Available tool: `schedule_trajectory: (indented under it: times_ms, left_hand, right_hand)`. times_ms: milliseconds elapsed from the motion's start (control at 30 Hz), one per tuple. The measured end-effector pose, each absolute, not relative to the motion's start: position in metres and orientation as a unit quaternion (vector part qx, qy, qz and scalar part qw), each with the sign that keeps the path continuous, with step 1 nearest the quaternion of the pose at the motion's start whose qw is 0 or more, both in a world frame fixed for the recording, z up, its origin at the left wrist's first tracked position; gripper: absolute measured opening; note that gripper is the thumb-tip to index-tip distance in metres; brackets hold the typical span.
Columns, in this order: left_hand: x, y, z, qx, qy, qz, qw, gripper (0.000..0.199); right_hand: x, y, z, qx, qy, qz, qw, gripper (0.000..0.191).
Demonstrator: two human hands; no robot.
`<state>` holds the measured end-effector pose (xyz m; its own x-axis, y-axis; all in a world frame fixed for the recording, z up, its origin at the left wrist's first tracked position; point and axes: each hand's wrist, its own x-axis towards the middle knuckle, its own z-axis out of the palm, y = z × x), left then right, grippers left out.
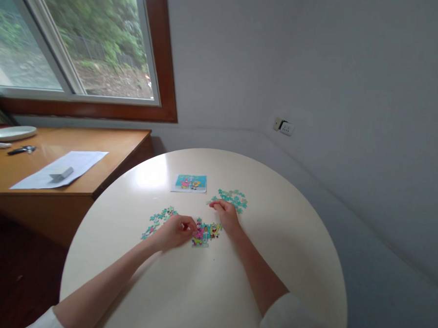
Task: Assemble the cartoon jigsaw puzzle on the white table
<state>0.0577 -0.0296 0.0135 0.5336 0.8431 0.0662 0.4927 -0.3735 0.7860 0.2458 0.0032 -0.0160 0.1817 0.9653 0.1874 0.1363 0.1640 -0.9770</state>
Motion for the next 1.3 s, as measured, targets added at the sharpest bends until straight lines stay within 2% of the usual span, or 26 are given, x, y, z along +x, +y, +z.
schedule_trajectory:
  times_ms: [1300]
  left_hand:
    - [0.0579, -0.0316, 0.0169, 0.805, 0.455, 0.201, 0.324, 0.016]
  right_hand:
    - [0.2450, 0.0019, -0.0153, -0.530, -0.528, 0.368, 0.552, 0.016]
